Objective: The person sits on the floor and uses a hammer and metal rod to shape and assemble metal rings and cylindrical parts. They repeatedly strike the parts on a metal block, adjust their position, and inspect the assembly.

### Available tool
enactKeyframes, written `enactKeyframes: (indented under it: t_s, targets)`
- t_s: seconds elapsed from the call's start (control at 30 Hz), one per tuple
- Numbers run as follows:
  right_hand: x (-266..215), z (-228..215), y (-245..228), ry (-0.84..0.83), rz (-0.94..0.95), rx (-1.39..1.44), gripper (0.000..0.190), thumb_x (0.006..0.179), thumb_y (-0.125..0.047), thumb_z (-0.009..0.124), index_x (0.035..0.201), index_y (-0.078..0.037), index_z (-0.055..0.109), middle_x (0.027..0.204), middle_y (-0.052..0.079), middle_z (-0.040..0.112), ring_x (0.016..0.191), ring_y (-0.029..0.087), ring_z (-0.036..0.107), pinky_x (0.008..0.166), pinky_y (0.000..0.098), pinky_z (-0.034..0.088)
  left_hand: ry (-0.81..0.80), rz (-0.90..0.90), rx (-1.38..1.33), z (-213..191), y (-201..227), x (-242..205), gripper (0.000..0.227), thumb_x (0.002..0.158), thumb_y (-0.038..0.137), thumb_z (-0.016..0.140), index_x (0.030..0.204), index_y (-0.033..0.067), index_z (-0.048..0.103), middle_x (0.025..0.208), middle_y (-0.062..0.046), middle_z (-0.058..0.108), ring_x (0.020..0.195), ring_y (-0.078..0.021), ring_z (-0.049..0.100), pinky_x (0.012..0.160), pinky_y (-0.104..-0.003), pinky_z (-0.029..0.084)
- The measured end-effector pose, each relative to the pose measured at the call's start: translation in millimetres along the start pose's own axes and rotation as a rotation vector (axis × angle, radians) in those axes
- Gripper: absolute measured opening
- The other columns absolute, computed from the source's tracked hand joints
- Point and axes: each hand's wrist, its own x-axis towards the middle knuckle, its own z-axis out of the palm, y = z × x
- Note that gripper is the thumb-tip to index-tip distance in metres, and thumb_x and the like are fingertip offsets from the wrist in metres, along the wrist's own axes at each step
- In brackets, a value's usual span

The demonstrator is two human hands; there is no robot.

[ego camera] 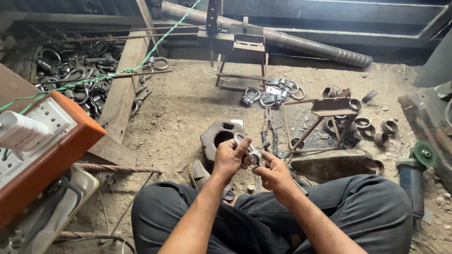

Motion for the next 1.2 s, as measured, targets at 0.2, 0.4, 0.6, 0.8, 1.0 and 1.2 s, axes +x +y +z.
enactKeyframes:
  t_s: [0.2,0.4,0.6,0.8,1.0,1.2]
  targets:
    - [-0.3,-1.2,2.4,0.011,0.019,0.009,0.047,0.085,-0.002,0.068,0.132,-0.002,0.062,0.073,-0.004,0.059,0.044,0.002,0.037,0.04,0.0215,0.026,0.045,0.006,0.287,0.7,10.7,-6.0,0.048,0.083,0.052,0.077,0.079,0.0051,0.069,0.062,-0.003,0.069,0.049,-0.008,0.061,0.043,-0.025,0.046]
    - [10.8,-15.8,17.7,-0.079,0.043,0.361,0.031,0.091,-0.008,0.067,0.122,-0.006,0.064,0.065,-0.003,0.05,0.045,0.007,0.04,0.044,0.0236,0.033,0.0,-0.076,0.556,-17.4,7.6,1.9,0.07,0.078,0.07,0.075,0.073,0.0008,0.069,0.064,-0.006,0.067,0.056,-0.0119,0.06,0.051,-0.03,0.046]
    - [14.2,-27.2,27.5,-0.14,0.076,0.383,0.011,0.102,-0.016,0.063,0.105,-0.006,0.059,0.07,-0.002,0.052,0.051,0.008,0.041,0.045,0.0244,0.033,-0.121,-0.073,0.419,-13.1,-34.7,16.7,0.056,0.087,0.066,0.064,0.096,0.0117,0.07,0.085,-0.001,0.07,0.075,-0.0089,0.061,0.068,-0.028,0.049]
    - [6.7,-11.6,13.3,-0.147,0.147,0.214,0.033,0.102,-0.031,0.051,0.104,0.0,0.064,0.078,0.009,0.065,0.056,0.015,0.058,0.049,0.0285,0.045,-0.162,-0.039,-0.18,-4.6,-44.3,20.7,0.048,0.101,0.048,0.06,0.118,0.0021,0.061,0.094,-0.007,0.07,0.082,-0.0195,0.067,0.076,-0.04,0.055]
    - [14.0,-17.0,24.3,-0.206,-0.017,-0.521,0.047,0.103,-0.042,0.047,0.12,0.0,0.061,0.106,0.017,0.071,0.099,0.032,0.074,0.087,0.043,0.061,0.215,-0.111,0.047,-8.0,-3.1,9.4,0.048,0.107,0.044,0.04,0.139,0.0088,0.049,0.102,-0.009,0.073,0.08,-0.0135,0.073,0.073,-0.03,0.061]
    - [2.3,-2.2,67.4,-0.57,0.031,-1.409,0.061,0.1,-0.056,0.051,0.138,-0.009,0.058,0.136,0.022,0.06,0.125,0.041,0.057,0.105,0.0461,0.045,0.528,0.0,-0.155,-37.0,23.6,18.0,0.055,0.104,0.042,0.041,0.148,0.0096,0.035,0.086,-0.012,0.065,0.057,-0.0191,0.065,0.045,-0.031,0.057]
